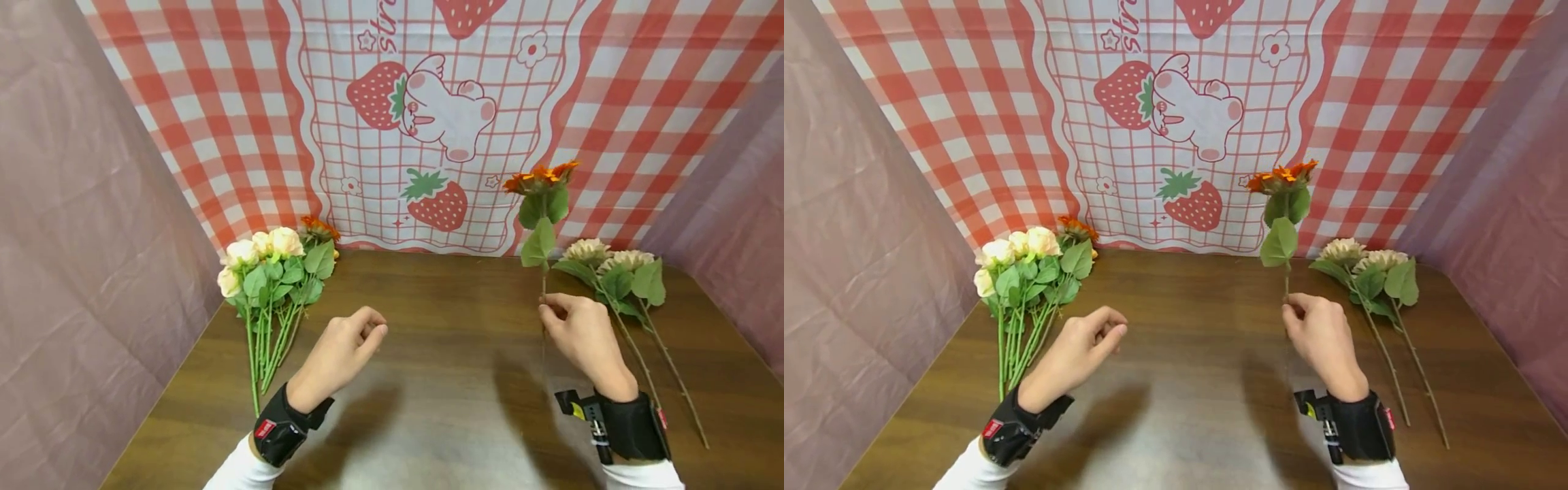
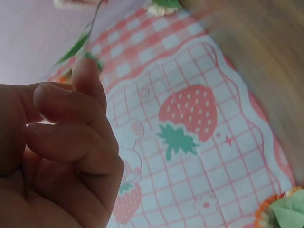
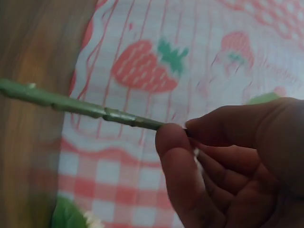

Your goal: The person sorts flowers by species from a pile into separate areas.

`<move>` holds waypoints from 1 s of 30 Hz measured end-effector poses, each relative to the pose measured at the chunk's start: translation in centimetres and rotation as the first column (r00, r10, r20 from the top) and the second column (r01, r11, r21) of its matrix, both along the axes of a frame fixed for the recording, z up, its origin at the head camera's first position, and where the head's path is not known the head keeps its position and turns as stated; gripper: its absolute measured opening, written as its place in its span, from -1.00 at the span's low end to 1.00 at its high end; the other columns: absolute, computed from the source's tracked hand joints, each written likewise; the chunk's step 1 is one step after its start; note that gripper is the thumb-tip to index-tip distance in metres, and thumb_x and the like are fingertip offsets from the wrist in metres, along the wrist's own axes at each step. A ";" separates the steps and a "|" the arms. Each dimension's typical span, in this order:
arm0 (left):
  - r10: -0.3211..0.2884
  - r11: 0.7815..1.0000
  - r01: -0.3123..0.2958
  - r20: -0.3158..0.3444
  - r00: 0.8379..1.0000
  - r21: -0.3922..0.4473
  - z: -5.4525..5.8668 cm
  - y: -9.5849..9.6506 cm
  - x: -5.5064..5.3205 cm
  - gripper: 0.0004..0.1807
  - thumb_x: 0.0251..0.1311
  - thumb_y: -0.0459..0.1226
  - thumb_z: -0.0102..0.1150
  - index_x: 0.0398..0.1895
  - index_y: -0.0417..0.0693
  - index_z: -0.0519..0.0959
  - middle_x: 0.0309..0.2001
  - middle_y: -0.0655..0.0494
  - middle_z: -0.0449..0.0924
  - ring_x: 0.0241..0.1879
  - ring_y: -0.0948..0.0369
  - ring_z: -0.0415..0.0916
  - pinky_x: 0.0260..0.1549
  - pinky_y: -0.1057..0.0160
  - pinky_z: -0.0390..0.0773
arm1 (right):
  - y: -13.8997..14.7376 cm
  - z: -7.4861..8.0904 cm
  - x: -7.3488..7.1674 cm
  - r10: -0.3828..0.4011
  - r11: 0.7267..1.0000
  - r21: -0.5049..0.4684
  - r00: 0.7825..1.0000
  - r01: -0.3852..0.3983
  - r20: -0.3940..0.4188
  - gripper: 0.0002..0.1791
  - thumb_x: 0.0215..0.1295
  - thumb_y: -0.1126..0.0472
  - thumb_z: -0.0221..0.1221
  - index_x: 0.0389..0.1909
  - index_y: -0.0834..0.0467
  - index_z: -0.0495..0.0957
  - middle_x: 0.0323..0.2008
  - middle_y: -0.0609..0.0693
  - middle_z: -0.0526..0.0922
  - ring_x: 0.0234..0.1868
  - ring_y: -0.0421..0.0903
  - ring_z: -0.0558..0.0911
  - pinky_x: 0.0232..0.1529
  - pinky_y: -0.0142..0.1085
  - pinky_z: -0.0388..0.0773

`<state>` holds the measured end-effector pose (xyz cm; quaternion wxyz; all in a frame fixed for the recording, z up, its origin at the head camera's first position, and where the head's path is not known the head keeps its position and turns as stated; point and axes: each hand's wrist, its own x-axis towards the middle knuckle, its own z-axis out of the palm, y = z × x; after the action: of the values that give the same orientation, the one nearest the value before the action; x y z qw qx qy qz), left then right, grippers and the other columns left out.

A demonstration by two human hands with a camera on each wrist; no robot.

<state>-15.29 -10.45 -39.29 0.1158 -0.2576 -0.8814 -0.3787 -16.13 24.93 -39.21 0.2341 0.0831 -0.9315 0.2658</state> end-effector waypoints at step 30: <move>0.061 0.997 -0.060 0.032 0.998 -0.041 0.3 -0.8 -0.3 -0.94 0.35 -0.31 0.17 -0.29 -0.04 0.61 -0.58 0.32 0.47 -0.61 0.44 0.34 -0.57 0.38 0.41 | 8.5 -5.3 -2.0 -0.103 0.990 0.138 0.800 0.025 0.591 -0.79 0.17 0.33 0.07 -0.60 0.21 0.57 -0.77 -0.11 0.46 -0.63 -0.11 0.50 -0.53 -0.25 0.36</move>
<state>-15.64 -11.28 -38.99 0.1073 -0.2267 -0.8980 -0.3615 -18.18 33.47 -44.53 -0.0676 -0.0219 -0.9746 0.2122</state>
